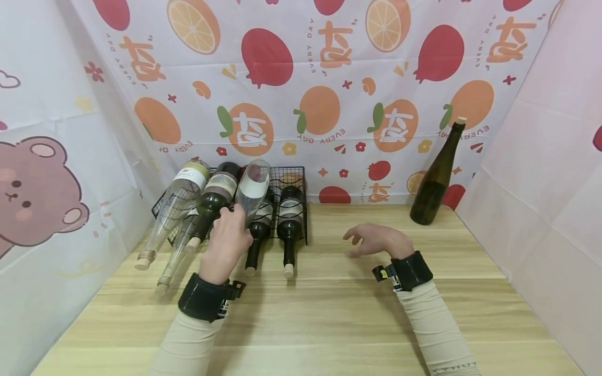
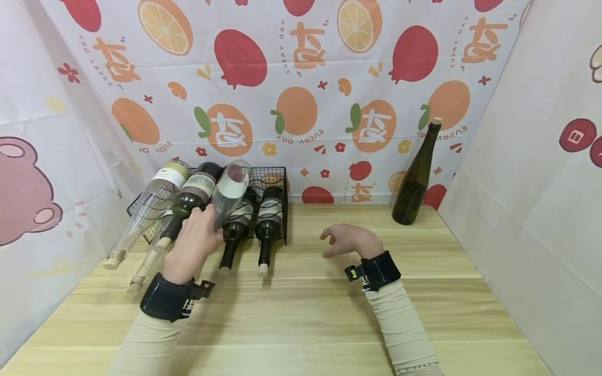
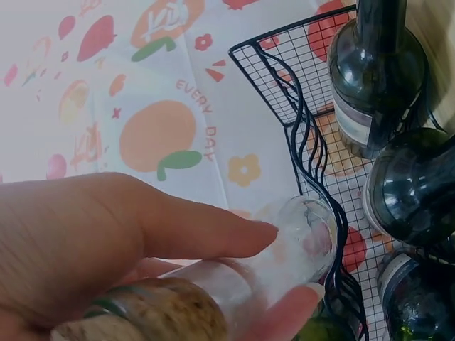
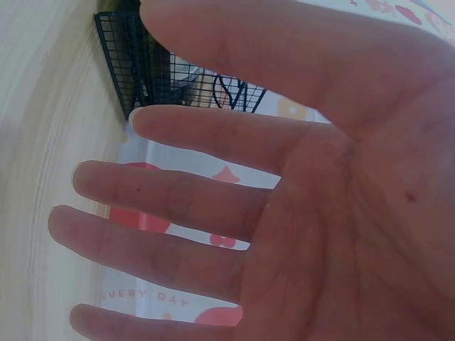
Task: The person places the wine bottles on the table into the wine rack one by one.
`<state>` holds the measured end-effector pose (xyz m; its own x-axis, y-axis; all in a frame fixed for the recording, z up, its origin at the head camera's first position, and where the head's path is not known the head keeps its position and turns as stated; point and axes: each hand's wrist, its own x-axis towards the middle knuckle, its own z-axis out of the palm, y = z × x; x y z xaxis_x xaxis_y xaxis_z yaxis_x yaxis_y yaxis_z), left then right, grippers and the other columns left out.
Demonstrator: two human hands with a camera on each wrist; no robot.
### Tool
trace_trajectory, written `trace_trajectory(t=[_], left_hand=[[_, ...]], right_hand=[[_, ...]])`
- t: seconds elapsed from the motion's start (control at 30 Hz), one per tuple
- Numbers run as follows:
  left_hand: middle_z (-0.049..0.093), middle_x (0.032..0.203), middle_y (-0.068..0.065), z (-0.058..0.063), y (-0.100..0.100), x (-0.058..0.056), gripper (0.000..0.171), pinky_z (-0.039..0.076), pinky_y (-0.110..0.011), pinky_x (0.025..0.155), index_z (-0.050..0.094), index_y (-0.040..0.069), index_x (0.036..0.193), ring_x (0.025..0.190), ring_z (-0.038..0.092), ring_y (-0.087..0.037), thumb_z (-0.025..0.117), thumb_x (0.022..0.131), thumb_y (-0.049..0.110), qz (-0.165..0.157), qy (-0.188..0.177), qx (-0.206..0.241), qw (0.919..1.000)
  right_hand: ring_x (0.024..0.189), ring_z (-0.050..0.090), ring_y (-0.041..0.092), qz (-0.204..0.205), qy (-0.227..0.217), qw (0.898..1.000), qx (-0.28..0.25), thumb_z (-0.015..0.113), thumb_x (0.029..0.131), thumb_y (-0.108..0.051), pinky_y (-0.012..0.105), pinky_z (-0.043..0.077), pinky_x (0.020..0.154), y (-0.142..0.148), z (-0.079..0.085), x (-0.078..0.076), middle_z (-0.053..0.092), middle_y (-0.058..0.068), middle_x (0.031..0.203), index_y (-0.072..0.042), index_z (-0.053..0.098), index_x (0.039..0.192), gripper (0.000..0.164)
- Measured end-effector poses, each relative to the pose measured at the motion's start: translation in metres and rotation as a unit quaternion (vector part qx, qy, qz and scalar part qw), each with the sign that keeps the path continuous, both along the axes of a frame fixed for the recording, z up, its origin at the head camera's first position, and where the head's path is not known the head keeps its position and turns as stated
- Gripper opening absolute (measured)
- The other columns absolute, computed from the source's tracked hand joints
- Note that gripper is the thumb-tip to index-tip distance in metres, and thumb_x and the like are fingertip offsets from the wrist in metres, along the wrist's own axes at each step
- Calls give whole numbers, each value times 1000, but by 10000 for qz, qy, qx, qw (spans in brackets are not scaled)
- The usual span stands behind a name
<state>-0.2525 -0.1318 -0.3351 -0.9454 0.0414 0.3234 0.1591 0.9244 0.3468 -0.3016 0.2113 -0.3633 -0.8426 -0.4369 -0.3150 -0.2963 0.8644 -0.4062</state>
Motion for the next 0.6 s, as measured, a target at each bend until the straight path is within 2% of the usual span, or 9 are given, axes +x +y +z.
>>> trace_trajectory(t=[0.1, 0.27, 0.33, 0.37, 0.43, 0.53, 0.6], left_hand=[[56, 107, -44, 0, 2, -1, 44, 54, -59, 61, 50, -21, 123, 84, 64, -60, 61, 84, -2, 30, 46, 9, 10000], [60, 96, -38, -1, 3, -2, 24, 52, -54, 55, 53, -14, 103, 76, 65, -54, 56, 82, -1, 41, -5, 9, 10000], [62, 93, -36, -2, 3, -3, 25, 51, -52, 53, 54, -14, 103, 72, 65, -51, 55, 82, -1, 23, -40, -14, 10000], [62, 90, -35, -2, 3, -4, 29, 50, -50, 52, 54, -16, 107, 70, 65, -49, 55, 82, 0, 10, -64, -43, 10000], [63, 83, -30, -2, 4, -4, 47, 47, -45, 49, 50, -20, 126, 63, 64, -42, 55, 84, 1, -25, -184, -82, 9998], [58, 65, -17, -2, 5, -5, 73, 38, -36, 45, 30, -19, 151, 52, 56, -30, 55, 85, 1, -98, -417, -167, 9989], [50, 57, -8, -1, 6, -6, 81, 32, -32, 45, 19, -16, 157, 49, 49, -25, 55, 86, 1, -144, -554, -227, 9981]], right_hand=[[125, 63, 32, -33, 3, 10000, 19, 77, 92, -31, 52, 52, 103, 0, 0, 0, 67, 16, 136, -13, 62, 142, 55], [125, 63, 32, -26, 27, 10000, 36, 77, 93, -30, 52, 52, 103, 0, 0, 1, 67, 16, 136, -12, 62, 142, 55], [126, 63, 33, -15, 29, 10000, 25, 77, 93, -30, 52, 52, 103, 0, 0, 1, 67, 17, 136, -12, 62, 142, 54], [127, 63, 34, -7, 33, 10000, 24, 77, 93, -29, 52, 52, 103, 0, 0, 1, 67, 17, 136, -12, 62, 142, 54], [127, 63, 35, 10, 32, 10000, 13, 76, 94, -28, 52, 52, 103, 0, 1, 1, 67, 18, 137, -12, 62, 142, 53], [126, 63, 34, 32, 39, 10000, 22, 76, 94, -28, 53, 52, 103, 0, 2, 1, 67, 18, 137, -12, 62, 142, 52], [125, 63, 33, 38, 56, 10000, 46, 76, 94, -28, 52, 52, 103, 0, 3, 1, 67, 17, 136, -12, 62, 142, 52]])
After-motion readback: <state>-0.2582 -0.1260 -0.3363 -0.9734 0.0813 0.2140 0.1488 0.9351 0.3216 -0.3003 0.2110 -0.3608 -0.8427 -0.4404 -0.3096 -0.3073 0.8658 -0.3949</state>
